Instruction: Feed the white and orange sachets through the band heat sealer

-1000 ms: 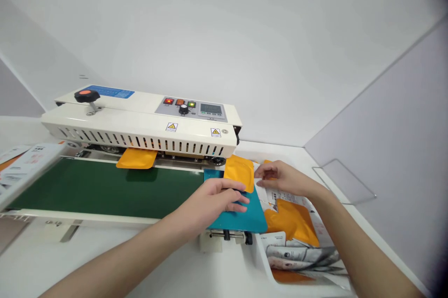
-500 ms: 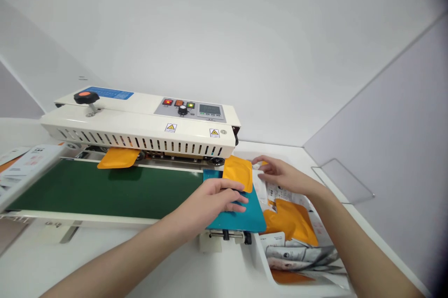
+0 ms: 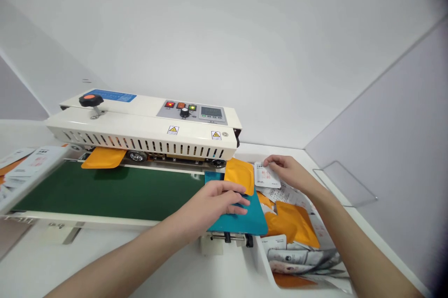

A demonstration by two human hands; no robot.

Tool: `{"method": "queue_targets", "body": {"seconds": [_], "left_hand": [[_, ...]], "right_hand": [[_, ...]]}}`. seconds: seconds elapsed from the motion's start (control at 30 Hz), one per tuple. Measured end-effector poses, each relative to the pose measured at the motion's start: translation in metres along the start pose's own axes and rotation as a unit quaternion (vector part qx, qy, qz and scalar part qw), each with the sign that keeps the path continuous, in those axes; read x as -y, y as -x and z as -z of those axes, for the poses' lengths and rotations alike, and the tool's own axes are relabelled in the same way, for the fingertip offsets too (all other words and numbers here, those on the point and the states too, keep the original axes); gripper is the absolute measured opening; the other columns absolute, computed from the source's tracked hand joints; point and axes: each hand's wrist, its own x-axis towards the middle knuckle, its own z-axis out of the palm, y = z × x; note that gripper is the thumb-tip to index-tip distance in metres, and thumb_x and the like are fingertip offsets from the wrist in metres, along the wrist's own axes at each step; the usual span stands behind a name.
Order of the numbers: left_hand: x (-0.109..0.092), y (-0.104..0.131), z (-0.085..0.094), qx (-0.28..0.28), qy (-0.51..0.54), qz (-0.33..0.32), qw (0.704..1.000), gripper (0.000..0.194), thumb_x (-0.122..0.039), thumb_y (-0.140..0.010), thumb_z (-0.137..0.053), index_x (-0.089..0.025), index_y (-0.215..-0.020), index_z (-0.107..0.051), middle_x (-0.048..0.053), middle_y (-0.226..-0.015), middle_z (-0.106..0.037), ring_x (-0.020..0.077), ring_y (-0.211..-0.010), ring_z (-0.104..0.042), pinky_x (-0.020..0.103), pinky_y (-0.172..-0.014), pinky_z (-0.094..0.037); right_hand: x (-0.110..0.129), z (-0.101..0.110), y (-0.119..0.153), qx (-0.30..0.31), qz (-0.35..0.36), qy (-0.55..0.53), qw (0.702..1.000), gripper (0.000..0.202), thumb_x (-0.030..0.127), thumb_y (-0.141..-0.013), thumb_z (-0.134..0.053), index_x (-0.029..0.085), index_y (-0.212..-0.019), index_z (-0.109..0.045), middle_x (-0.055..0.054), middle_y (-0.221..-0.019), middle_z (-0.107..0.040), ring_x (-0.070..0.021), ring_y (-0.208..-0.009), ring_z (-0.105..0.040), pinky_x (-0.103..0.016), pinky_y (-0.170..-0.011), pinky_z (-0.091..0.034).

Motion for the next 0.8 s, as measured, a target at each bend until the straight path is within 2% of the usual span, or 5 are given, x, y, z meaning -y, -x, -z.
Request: {"method": "queue_targets", "body": {"seconds": [0.23, 0.5, 0.8], "left_hand": [[0.0, 0.001, 0.0, -0.001, -0.003, 0.014, 1.0, 0.026, -0.025, -0.081, -0.065, -0.011, -0.103, -0.066, 0.015, -0.107, -0.068, 0.0233, -0.102, -0.065, 0.036, -0.093, -0.05], [-0.003, 0.001, -0.004, -0.015, 0.011, 0.007, 1.0, 0.023, -0.022, -0.079, -0.067, -0.01, -0.098, -0.067, 0.016, -0.11, -0.065, 0.0238, -0.103, -0.063, 0.035, -0.089, -0.052], [-0.002, 0.001, -0.003, -0.011, 0.014, 0.0, 1.0, 0.024, -0.024, -0.079, -0.068, -0.011, -0.099, -0.066, 0.016, -0.115, -0.064, 0.0239, -0.106, -0.063, 0.033, -0.09, -0.053]], "right_hand": [[-0.014, -0.003, -0.007, -0.003, 0.052, 0.05, 0.997, 0.022, 0.037, -0.073, -0.059, 0.019, -0.084, -0.066, -0.002, -0.07, -0.063, -0.0161, -0.059, -0.052, -0.027, -0.055, -0.041], [-0.006, -0.004, -0.005, 0.013, 0.02, 0.051, 0.998, 0.038, 0.039, -0.066, -0.07, 0.017, -0.098, -0.068, -0.001, -0.063, -0.058, -0.0169, -0.059, -0.053, -0.028, -0.054, -0.043], [-0.009, -0.005, -0.005, 0.034, 0.012, 0.039, 0.999, 0.044, 0.034, -0.065, -0.073, 0.017, -0.105, -0.067, -0.003, -0.072, -0.065, -0.0174, -0.062, -0.057, -0.028, -0.057, -0.047]]}}
